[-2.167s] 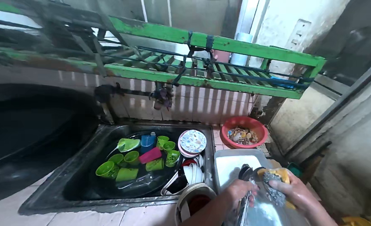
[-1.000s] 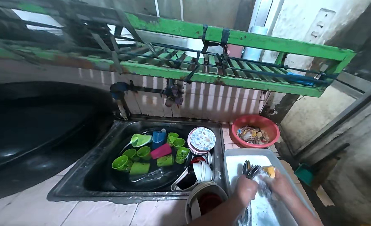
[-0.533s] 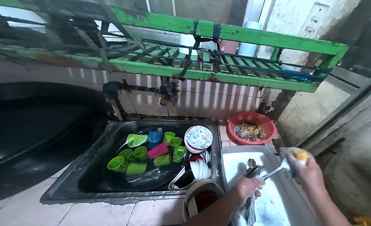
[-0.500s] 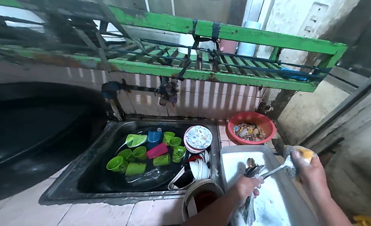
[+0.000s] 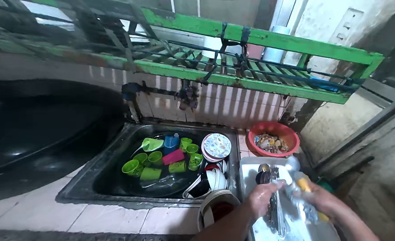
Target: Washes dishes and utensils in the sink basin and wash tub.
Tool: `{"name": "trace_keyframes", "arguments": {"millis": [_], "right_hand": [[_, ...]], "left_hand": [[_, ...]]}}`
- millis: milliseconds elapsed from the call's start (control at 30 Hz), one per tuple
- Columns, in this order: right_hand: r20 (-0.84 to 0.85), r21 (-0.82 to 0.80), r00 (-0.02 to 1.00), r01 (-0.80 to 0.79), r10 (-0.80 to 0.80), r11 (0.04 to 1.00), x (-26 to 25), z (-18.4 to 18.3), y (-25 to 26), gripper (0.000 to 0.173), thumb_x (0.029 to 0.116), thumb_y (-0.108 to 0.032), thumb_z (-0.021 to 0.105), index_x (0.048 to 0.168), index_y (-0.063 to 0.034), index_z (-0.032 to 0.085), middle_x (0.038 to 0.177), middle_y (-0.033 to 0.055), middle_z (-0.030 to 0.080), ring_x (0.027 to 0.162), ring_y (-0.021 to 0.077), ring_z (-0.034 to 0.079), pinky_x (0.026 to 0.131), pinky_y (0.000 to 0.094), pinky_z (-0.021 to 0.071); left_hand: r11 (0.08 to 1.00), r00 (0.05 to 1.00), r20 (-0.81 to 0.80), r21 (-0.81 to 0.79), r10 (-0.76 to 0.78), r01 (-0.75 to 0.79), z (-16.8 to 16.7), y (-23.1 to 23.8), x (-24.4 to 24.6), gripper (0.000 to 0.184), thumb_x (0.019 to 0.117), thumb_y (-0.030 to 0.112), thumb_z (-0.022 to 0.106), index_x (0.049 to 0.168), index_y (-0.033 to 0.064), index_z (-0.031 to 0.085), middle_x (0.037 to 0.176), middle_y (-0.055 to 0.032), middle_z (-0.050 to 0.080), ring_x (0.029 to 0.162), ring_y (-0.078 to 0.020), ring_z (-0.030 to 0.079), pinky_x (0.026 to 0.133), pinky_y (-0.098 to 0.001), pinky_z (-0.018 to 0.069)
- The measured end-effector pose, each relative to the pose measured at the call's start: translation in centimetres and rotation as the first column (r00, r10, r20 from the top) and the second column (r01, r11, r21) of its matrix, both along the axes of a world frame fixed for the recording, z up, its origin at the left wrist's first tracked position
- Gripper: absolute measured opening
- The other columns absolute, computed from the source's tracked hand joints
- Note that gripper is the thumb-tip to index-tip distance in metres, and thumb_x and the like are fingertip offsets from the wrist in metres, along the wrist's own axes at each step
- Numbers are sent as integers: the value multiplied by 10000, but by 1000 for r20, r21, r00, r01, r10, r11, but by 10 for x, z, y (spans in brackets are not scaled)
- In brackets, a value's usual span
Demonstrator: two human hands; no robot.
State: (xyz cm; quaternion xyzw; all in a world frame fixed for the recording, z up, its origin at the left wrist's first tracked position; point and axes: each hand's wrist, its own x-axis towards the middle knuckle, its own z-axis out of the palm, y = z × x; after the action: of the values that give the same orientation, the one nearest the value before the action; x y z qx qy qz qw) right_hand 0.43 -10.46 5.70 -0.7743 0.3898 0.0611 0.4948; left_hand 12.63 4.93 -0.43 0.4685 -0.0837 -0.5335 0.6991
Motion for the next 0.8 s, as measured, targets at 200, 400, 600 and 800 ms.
{"name": "trace_keyframes", "arguments": {"millis": [200,400,600,800], "right_hand": [[-154,55,940,-301,305,952,-1,-26,28,591,933,-241,735,1431,-35,492,1206,178,656,1073,254,663,964,472,539],[-287,-173,881,-433,376,885,-37,-61,33,867,816,-232,860,1514,-30,387,1305,240,635,1201,380,632,1052,583,480],[167,-247,984,97,-56,964,-37,-41,24,621,804,-142,825,1347,2,561,1212,191,663,1095,284,660,951,490,546],[365,-107,926,138,-90,985,-16,-17,16,592,708,-106,835,1253,-39,615,1150,88,706,1032,169,693,899,371,590]], "left_hand": [[996,996,22,-10,-92,92,1,1,1,209,1000,190,655,1127,31,703,1043,-69,712,995,-159,669,907,-365,545],[995,991,-96,24,94,-92,-7,-8,10,254,1050,199,583,1230,36,657,911,-38,596,677,-138,584,658,-295,552],[985,985,-120,102,-124,137,-5,-4,4,189,1082,205,481,1141,64,592,790,-16,554,596,-124,555,583,-287,536],[914,921,-82,113,-381,389,-4,-3,-3,127,1063,167,491,1128,84,563,806,-22,614,589,-112,599,547,-260,542]]}}
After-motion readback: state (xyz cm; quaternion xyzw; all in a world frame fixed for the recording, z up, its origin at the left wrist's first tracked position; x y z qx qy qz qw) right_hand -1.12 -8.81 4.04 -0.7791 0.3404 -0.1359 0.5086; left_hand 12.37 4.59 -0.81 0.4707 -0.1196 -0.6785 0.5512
